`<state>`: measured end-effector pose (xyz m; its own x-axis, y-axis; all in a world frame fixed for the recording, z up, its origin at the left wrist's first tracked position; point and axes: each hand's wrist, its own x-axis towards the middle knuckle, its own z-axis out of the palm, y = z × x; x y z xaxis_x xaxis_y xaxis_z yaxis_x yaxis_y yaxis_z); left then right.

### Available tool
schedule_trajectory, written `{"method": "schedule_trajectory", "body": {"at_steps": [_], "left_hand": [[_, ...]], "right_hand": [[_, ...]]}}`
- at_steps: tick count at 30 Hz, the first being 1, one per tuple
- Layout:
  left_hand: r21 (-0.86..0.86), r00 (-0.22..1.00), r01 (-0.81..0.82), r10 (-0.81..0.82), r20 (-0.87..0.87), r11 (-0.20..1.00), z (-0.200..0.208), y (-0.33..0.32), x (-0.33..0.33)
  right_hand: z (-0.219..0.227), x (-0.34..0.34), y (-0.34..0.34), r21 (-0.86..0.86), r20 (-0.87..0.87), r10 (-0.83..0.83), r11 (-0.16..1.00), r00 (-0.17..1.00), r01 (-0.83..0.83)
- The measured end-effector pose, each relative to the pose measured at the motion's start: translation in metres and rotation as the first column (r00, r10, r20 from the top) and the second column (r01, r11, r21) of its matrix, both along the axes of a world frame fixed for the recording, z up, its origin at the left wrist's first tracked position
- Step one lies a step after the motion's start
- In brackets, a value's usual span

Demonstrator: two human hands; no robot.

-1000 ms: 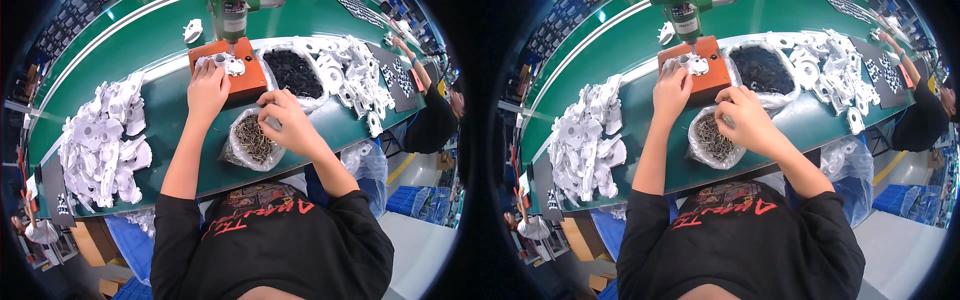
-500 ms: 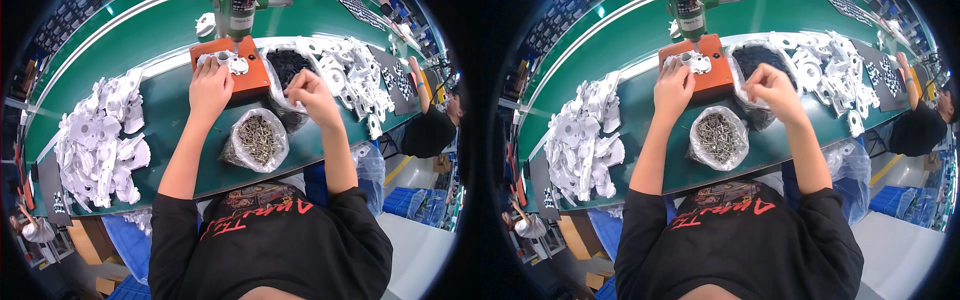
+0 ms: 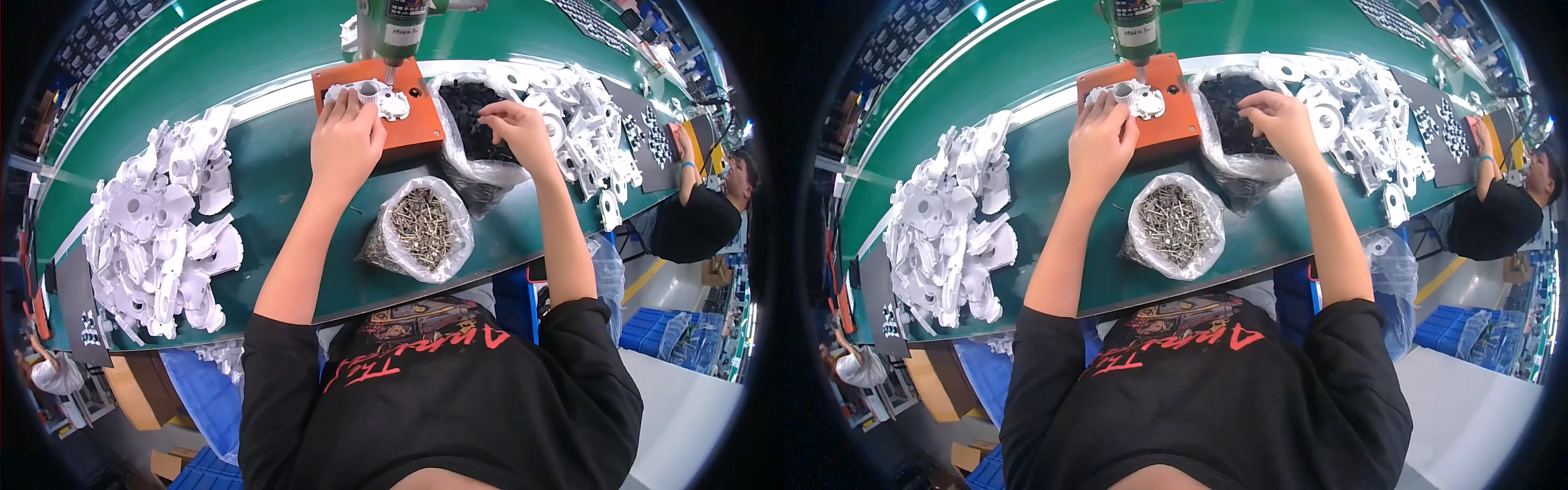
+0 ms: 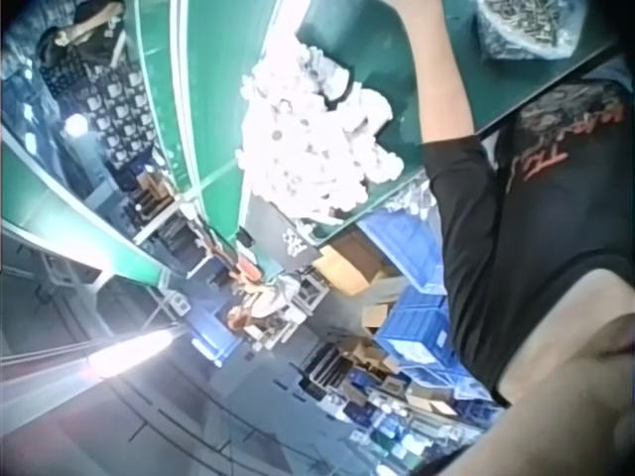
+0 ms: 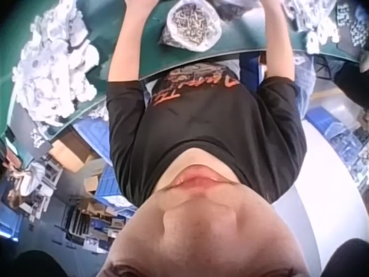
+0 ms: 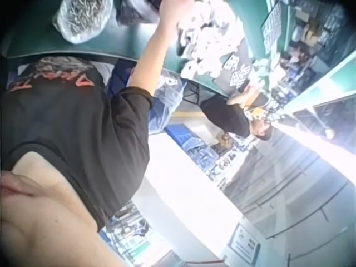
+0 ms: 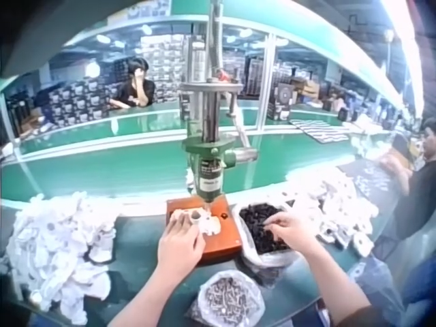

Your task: Assembling small plastic components using a manual press at a factory workstation.

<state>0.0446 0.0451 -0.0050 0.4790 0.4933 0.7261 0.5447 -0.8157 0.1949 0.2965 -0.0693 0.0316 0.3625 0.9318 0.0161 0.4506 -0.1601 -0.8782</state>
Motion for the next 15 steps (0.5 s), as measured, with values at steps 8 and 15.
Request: {"method": "schedule_trajectory", "body": {"at_steps": [8, 15], "left_hand": [[0.003, 1.000, -0.001, 0.001, -0.010, 1.000, -0.001, 0.001, 0.000], [-0.007, 1.000, 0.000, 0.000, 0.000, 1.000, -0.001, 0.001, 0.001]], "right_hand": [[0.003, -0.011, 0.014, 0.063, 0.490, 0.135, 0.980, 0.861, -0.190], [0.021, 0.005, 0.032, -0.119, 0.527, 0.303, 0.951, 0.794, -0.284]]}}
